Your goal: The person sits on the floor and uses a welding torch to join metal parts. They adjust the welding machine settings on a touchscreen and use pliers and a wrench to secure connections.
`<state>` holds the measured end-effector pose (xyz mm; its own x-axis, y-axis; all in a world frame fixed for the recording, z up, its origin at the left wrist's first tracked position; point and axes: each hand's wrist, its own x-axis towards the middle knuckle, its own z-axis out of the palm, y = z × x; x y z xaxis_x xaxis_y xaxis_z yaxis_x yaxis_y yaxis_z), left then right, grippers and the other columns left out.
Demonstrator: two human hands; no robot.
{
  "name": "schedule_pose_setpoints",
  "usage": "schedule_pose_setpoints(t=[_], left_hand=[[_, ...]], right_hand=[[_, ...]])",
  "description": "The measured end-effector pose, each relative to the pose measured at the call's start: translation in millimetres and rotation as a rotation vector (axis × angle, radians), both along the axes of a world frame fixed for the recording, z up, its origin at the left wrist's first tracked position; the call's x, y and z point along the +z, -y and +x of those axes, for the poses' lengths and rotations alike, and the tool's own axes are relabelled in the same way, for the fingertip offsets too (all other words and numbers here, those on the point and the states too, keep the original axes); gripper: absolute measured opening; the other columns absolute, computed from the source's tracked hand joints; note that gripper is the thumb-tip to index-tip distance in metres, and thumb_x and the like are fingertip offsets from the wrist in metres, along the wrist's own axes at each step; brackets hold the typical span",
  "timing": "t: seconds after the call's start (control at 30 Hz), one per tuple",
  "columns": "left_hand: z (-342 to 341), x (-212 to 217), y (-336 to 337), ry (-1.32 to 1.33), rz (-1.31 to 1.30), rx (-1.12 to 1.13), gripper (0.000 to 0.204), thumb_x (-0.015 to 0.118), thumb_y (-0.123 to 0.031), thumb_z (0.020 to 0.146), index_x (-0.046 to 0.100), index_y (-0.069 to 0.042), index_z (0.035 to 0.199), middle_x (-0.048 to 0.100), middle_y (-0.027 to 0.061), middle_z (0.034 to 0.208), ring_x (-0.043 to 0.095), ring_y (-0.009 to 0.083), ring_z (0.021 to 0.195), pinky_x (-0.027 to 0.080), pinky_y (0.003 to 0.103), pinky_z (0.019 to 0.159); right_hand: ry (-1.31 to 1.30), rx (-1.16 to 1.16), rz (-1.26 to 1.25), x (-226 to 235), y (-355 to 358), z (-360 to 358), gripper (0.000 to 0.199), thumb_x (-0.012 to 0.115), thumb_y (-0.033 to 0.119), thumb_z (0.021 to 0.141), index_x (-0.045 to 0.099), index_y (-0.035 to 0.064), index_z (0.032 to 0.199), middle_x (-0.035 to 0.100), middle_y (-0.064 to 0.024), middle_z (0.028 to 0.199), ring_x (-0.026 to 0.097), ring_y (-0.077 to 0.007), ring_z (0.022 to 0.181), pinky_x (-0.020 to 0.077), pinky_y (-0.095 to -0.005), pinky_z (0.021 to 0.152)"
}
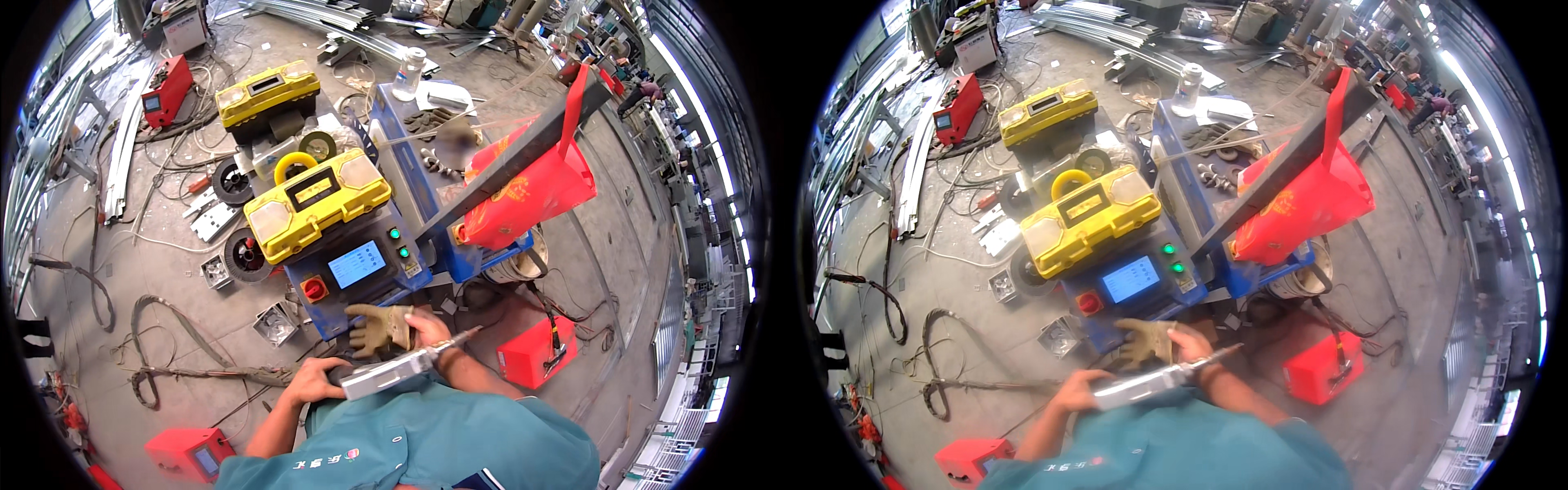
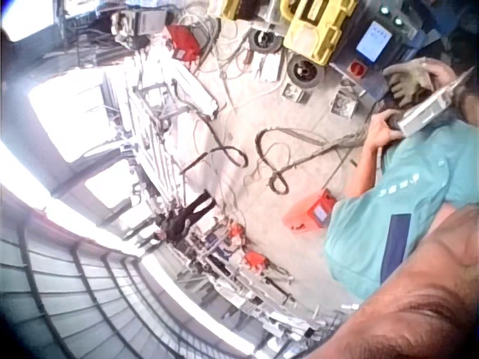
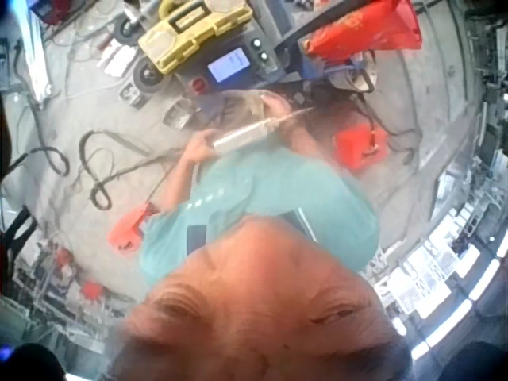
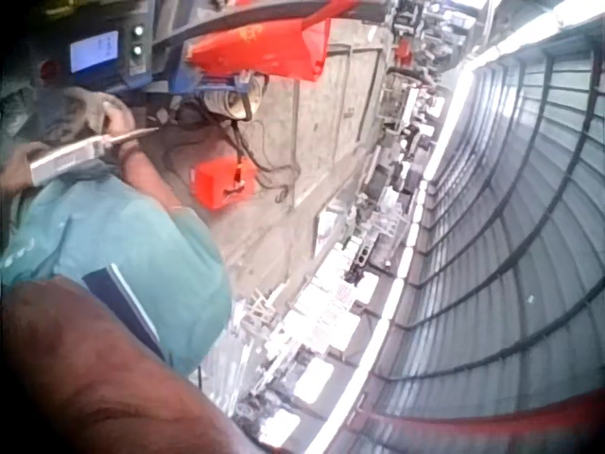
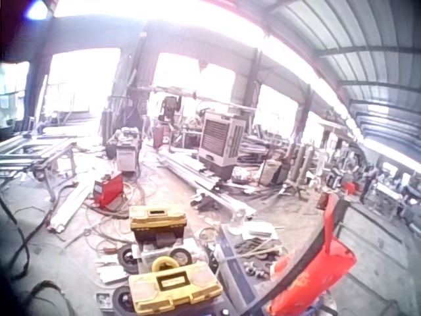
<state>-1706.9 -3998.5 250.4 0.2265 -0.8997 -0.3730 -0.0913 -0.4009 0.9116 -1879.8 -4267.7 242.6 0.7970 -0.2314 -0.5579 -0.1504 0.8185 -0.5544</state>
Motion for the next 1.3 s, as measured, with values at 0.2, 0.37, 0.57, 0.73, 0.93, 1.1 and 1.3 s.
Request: schedule_pose_setpoints(t=[0.2,0.37,0.57,0.73,0.93,1.1,1.3], left_hand=[[15.3,-45.8,-56.3,-0.045,-0.051,0.501,0.057,0.093,-0.021,0.061,0.078,-0.003,0.112,0.079,0.0091,0.094,0.072,0.015,0.085,0.057,0.032,0.081],[13.8,-34.2,-70.2,-0.372,-0.085,0.702,0.065,0.1,-0.015,0.058,0.074,0.003,0.115,0.076,0.0068,0.098,0.069,0.0139,0.089,0.056,0.031,0.082],[-13.2,-80.8,-71.6,-0.251,-0.003,0.617,0.044,0.089,-0.009,0.068,0.077,0.001,0.109,0.078,0.0072,0.097,0.072,0.0139,0.087,0.058,0.032,0.082],[-25.7,-95.4,-46.1,-0.281,0.117,0.647,0.04,0.087,-0.014,0.072,0.078,0.0,0.108,0.08,0.0115,0.101,0.074,0.0165,0.094,0.057,0.032,0.089],[-22.7,-143.5,-25.5,-0.247,0.141,0.637,0.042,0.09,-0.017,0.071,0.077,-0.001,0.108,0.079,0.0136,0.1,0.075,0.0193,0.094,0.057,0.034,0.088],[-3.1,-177.5,-0.6,-0.189,0.156,0.481,0.055,0.089,-0.024,0.066,0.076,-0.006,0.116,0.078,0.0127,0.108,0.075,0.0229,0.1,0.057,0.035,0.092],[13.3,-192.1,39.4,0.114,0.001,0.285,0.05,0.081,-0.023,0.063,0.072,-0.008,0.11,0.075,0.0154,0.106,0.071,0.0368,0.103,0.056,0.044,0.091]], right_hand=[[-0.395,0.144,-1.192,27.4,106.6,85.9,0.033,0.065,0.016,0.1,0.071,-0.0042,0.125,0.073,-0.0047,0.095,0.066,-0.0103,0.086,0.0563,-0.0318,0.077],[-0.288,-0.413,-0.836,-53.8,262.3,172.6,0.031,0.06,0.004,0.093,0.068,-0.0082,0.121,0.073,-0.0147,0.101,0.07,-0.0197,0.085,0.0573,-0.0366,0.072],[-1.322,0.341,-1.847,-82.7,445.7,236.3,0.03,0.058,0.012,0.09,0.076,-0.0006,0.11,0.077,-0.0177,0.102,0.075,-0.0347,0.095,0.0605,-0.044,0.08],[-1.368,0.312,-1.763,-13.9,414.0,258.1,0.033,0.066,0.021,0.092,0.077,0.0038,0.119,0.074,-0.0233,0.122,0.072,-0.0401,0.114,0.0575,-0.0498,0.098],[-1.558,0.514,-1.882,-64.9,409.9,266.0,0.033,0.065,0.017,0.096,0.074,0.0054,0.125,0.07,-0.0192,0.135,0.067,-0.038,0.126,0.0559,-0.0462,0.104],[-1.243,0.185,-1.825,-116.9,436.7,260.0,0.036,0.063,0.019,0.09,0.074,-0.0036,0.115,0.072,-0.0294,0.121,0.068,-0.0426,0.121,0.0541,-0.048,0.103],[-0.855,0.096,-2.175,-143.1,354.3,245.8,0.038,0.063,0.021,0.094,0.071,-0.0012,0.123,0.071,-0.0224,0.123,0.067,-0.0399,0.118,0.053,-0.0468,0.101]])
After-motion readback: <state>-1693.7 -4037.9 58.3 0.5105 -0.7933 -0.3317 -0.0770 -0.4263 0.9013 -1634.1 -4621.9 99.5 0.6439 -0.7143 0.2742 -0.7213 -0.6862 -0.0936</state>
